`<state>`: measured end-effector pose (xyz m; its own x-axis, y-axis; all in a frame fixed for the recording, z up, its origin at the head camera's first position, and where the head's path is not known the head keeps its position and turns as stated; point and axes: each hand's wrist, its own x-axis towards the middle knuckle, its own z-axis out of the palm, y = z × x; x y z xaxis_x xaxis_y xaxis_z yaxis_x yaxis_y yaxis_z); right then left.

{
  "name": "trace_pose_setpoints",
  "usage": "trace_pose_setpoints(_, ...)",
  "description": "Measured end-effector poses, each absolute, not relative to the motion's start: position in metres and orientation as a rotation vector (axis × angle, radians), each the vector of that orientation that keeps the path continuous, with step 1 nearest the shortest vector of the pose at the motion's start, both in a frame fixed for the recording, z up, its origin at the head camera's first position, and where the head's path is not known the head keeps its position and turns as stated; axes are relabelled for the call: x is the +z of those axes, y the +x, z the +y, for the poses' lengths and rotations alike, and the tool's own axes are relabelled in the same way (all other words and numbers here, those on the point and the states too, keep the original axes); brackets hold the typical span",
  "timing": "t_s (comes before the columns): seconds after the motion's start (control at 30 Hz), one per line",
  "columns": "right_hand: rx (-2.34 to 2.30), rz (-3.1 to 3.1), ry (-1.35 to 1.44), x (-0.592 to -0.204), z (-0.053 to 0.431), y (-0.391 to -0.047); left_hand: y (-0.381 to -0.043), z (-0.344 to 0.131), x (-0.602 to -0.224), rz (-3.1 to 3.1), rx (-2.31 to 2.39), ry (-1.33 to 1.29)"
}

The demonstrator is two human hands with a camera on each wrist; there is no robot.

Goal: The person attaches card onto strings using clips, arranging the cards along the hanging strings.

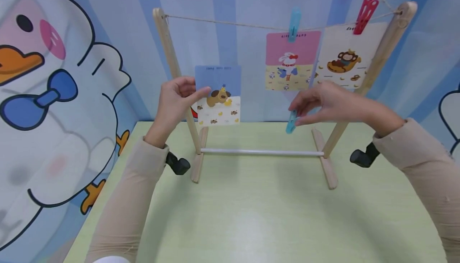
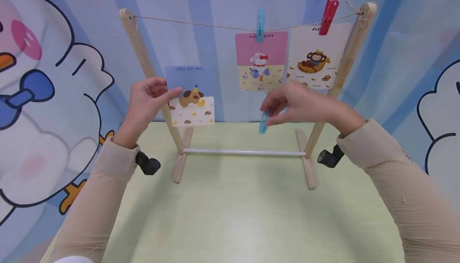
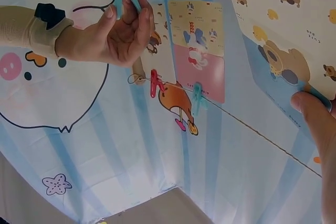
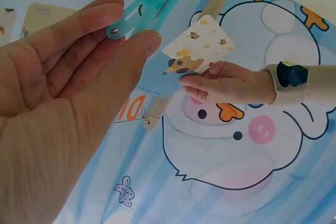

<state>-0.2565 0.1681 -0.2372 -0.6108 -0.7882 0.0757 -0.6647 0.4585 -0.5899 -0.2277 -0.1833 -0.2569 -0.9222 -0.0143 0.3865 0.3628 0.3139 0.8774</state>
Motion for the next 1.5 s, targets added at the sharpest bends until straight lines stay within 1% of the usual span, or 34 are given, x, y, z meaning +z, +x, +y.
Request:
trace_pose_setpoints(0.27,-0.850,2.499,-1.273,-0.222,0.160,-0.254,-0.250,-0.191,-0.268,-2.223,-1.658,-0.313)
trace_pose_setpoints(0.63,-0.806,2.527,-1.347,-0.205,0.149,-0.255,-0.257,-0.187,-0.260,-2.192,-1.658,-0.310)
trace_pose_setpoints(0.97,-0.785,2.551,-1.397,-0.191,0.137,-0.262,-0.243,-0.173,-0.237,-2.171,-1.688,-0.310)
trace_pose_setpoints(1.17,-0.765,2.600,-1.420,-0.184,0.132,-0.264,-0.242,-0.168,-0.228,-2.151,-1.708,-0.307)
trace_pose_setpoints(1.33,-0.711,2.652,-1.430,-0.179,0.131,-0.264,-0.249,-0.169,-0.227,-2.120,-1.727,-0.319)
trace_pose_setpoints(1.5,-0.701,2.666,-1.454,-0.171,0.129,-0.263,-0.265,-0.171,-0.233,-2.091,-1.749,-0.330)
